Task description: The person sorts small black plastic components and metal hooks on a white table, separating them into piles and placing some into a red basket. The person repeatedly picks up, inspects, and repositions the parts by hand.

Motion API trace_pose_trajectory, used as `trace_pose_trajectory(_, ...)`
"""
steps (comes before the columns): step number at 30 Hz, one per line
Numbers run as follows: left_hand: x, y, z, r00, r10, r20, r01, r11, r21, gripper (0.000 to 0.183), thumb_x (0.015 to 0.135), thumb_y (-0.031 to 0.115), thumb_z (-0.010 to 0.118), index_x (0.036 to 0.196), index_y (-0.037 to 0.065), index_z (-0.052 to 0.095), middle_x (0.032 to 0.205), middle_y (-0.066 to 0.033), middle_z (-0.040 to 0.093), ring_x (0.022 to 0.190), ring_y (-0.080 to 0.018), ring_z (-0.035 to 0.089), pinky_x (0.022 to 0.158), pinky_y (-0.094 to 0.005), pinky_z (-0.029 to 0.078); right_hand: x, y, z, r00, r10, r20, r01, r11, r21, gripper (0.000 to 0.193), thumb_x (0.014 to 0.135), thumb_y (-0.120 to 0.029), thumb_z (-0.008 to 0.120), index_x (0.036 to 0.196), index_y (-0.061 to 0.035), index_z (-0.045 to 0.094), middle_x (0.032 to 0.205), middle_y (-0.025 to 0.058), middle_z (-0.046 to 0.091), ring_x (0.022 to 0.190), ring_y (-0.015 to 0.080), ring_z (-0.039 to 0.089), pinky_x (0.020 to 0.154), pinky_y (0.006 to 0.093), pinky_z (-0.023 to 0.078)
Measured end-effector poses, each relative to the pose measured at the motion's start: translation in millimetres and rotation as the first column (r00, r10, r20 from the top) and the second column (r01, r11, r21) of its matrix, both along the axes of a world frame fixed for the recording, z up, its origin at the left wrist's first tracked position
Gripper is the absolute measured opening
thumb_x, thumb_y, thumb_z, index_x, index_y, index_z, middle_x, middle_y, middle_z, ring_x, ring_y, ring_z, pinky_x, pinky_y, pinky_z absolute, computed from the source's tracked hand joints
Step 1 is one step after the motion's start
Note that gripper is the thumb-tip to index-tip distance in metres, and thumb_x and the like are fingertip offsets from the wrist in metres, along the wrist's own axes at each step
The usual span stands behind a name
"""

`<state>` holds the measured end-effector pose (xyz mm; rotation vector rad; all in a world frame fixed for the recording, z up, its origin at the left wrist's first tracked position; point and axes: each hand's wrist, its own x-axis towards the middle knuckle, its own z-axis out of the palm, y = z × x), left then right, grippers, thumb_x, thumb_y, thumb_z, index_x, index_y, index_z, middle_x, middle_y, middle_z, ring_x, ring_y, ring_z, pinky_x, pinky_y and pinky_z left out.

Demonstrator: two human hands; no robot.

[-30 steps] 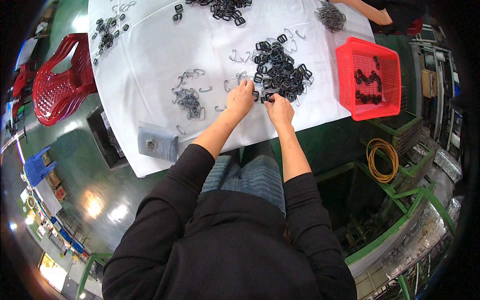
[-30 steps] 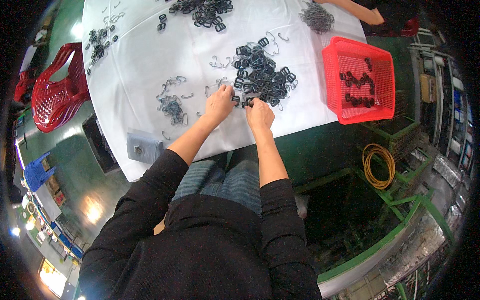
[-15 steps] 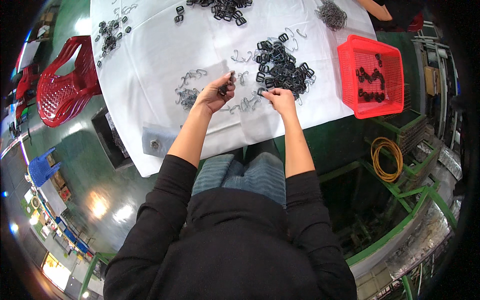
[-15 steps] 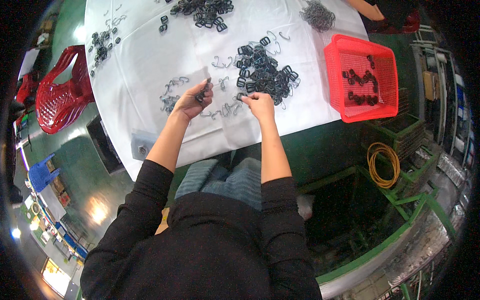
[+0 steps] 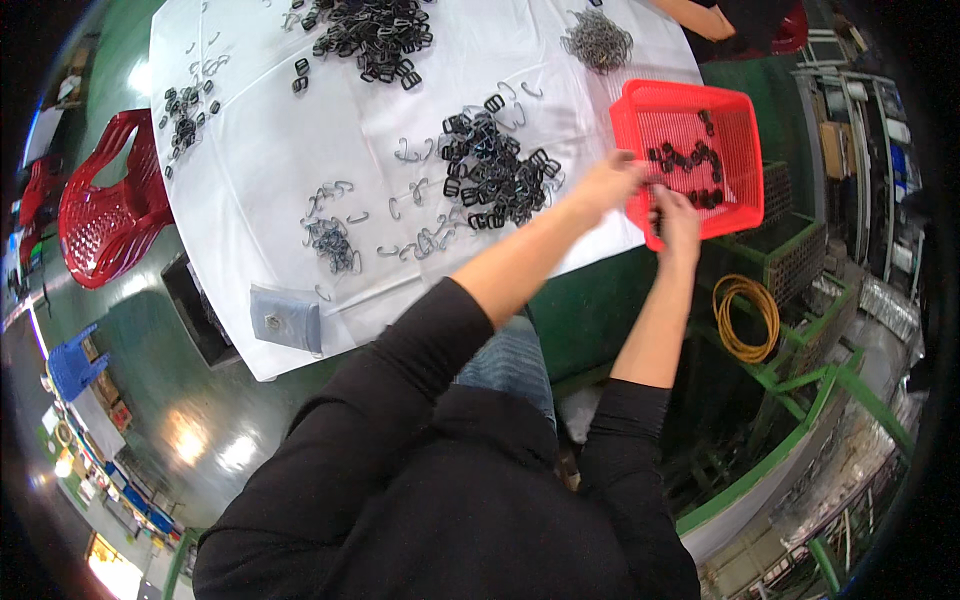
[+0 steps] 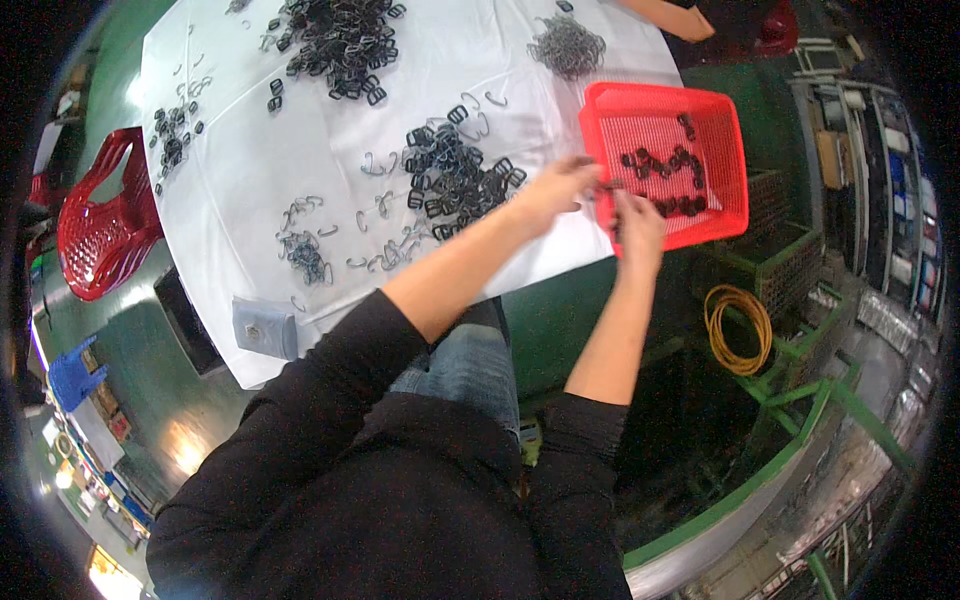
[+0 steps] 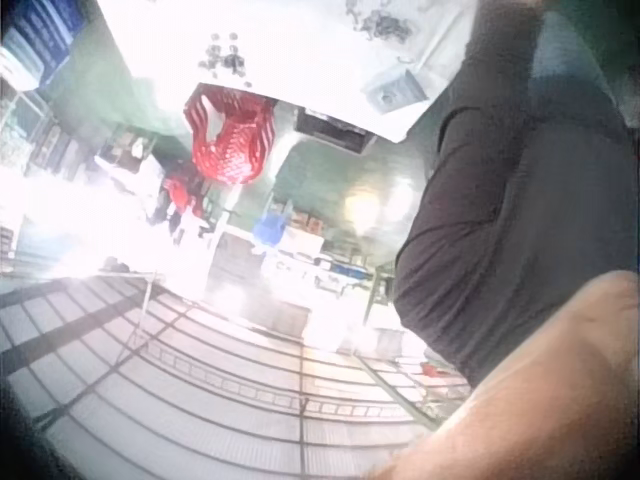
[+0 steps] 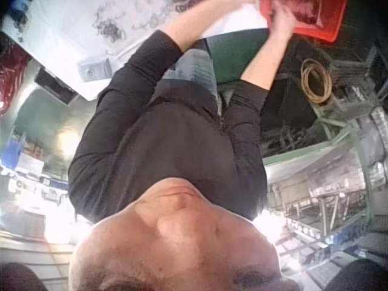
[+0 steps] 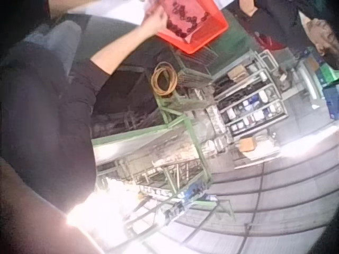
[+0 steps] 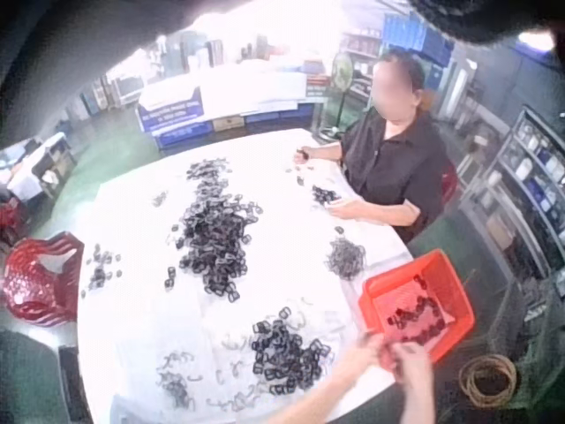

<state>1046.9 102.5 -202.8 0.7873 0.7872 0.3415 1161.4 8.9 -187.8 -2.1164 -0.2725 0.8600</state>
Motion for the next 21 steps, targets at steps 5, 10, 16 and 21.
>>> trace_pose_trajectory(5, 21, 36, 9, 0.968, 0.215, -0.132, -0.09, 0.783, 0.616, 0.048, 0.085, 0.03, 0.062, 0.122, 0.002, 0.051, 0.124, -0.0205, 0.052, 0.118, -0.0293, 0.048, 0.1, -0.0376, 0.037, 57, 21, 24, 0.526, 0.268, 0.807, -0.104, 0.962, -0.251, 0.045, 0.081, -0.021, 0.065, 0.118, 0.0014, 0.051, 0.103, 0.0195, 0.056, 0.101, 0.0323, 0.053, 0.087, 0.0416, 0.042)
trace_pose_trajectory(10, -98, 82, -52, 0.751, 0.422, -0.508, 0.194, 0.594, 0.78, 0.04, 0.075, 0.012, 0.064, 0.114, 0.008, 0.057, 0.119, -0.0133, 0.054, 0.117, -0.032, 0.044, 0.099, -0.0371, 0.036, -7, 72, -22, 0.503, 0.44, 0.744, -0.569, 0.816, -0.098, 0.031, 0.078, -0.009, 0.06, 0.108, -0.0062, 0.056, 0.105, 0.0126, 0.054, 0.101, 0.0293, 0.053, 0.086, 0.0384, 0.044)
trace_pose_trajectory(16, -121, 50, -76, 0.714, 0.172, -0.679, 0.649, 0.202, 0.734, 0.057, 0.073, 0.021, 0.071, 0.126, 0.025, 0.05, 0.14, -0.0068, 0.034, 0.136, -0.0336, 0.019, 0.102, -0.0646, 0.022, -69, 94, -84, 0.579, 0.682, 0.447, -0.633, 0.722, -0.281, 0.034, 0.074, -0.007, 0.066, 0.107, -0.0118, 0.058, 0.106, 0.0098, 0.053, 0.1, 0.0287, 0.055, 0.081, 0.0393, 0.048)
trace_pose_trajectory(21, -148, 51, -83, 0.552, 0.21, -0.807, 0.796, 0.158, 0.585, 0.034, 0.072, 0.016, 0.067, 0.105, 0.016, 0.058, 0.131, -0.0045, 0.042, 0.133, -0.0258, 0.027, 0.101, -0.0664, 0.022, -70, 98, -100, 0.417, 0.809, 0.415, -0.728, 0.57, -0.379, 0.041, 0.071, -0.012, 0.073, 0.108, -0.013, 0.057, 0.107, 0.0092, 0.052, 0.1, 0.0288, 0.056, 0.078, 0.04, 0.049)
